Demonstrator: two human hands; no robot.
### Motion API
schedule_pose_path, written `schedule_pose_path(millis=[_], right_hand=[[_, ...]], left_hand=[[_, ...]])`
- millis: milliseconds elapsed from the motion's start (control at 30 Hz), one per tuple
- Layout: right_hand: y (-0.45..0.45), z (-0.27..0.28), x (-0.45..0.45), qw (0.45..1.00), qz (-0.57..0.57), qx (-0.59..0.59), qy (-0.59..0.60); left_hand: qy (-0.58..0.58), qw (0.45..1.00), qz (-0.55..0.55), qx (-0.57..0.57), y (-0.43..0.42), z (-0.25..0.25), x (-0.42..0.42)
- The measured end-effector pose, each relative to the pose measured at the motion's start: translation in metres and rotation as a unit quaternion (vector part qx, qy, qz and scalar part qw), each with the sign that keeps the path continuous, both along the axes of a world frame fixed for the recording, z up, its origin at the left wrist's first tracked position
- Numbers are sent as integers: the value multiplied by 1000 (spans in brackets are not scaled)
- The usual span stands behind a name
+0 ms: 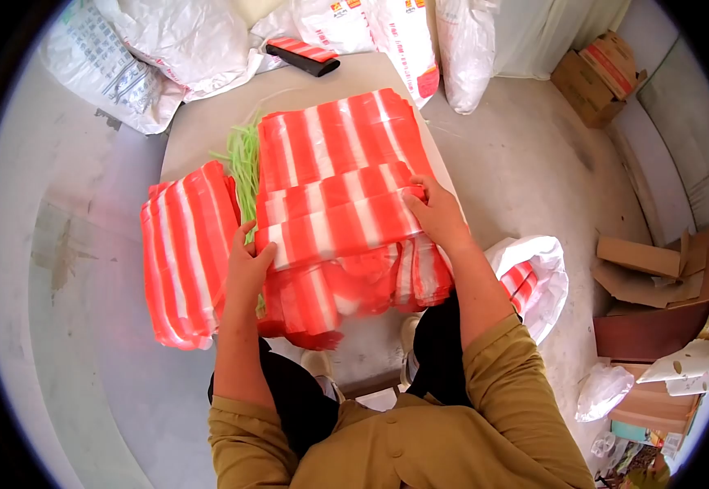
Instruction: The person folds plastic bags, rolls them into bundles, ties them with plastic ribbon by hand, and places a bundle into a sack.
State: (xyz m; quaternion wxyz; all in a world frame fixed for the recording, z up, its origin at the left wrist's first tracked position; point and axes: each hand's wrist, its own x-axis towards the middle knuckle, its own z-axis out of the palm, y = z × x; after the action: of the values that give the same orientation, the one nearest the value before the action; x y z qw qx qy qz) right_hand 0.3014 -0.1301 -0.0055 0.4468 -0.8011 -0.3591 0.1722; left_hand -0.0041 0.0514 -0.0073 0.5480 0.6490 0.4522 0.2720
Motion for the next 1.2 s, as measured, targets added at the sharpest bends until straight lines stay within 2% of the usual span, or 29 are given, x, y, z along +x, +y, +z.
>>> schedule_pose_path(millis=[300,400,500,600,667,767,867,1067,1200], right_hand=[[-1,10,-5,998,-16,-45,-28],[-3,6,-2,993,-10,-56,-101],[-11,9,-3,971,5,-45,-235],[-24,27,-4,940,173,-13,-293],[-29,27,-8,941,235,-17,-243],[-31,26,-5,937,269,-33,-222],[-31,25,-5,938,262,-36,-226],[-31,21,-6,940,247,-28,-235],[-33,21,-6,939,237,-3,-249]], left_hand=[[33,998,46,33,-6,2,8],[26,998,53,27,-6,-1,10],[26,998,52,38,-5,-3,6],[39,998,38,25,-7,4,-4],[60,998,-4,28,-10,4,-16],[139,965,-88,205,-21,11,-25],[217,919,-104,313,-30,20,-21],[239,904,-91,342,-28,5,-8],[209,899,-76,378,-31,10,-8]])
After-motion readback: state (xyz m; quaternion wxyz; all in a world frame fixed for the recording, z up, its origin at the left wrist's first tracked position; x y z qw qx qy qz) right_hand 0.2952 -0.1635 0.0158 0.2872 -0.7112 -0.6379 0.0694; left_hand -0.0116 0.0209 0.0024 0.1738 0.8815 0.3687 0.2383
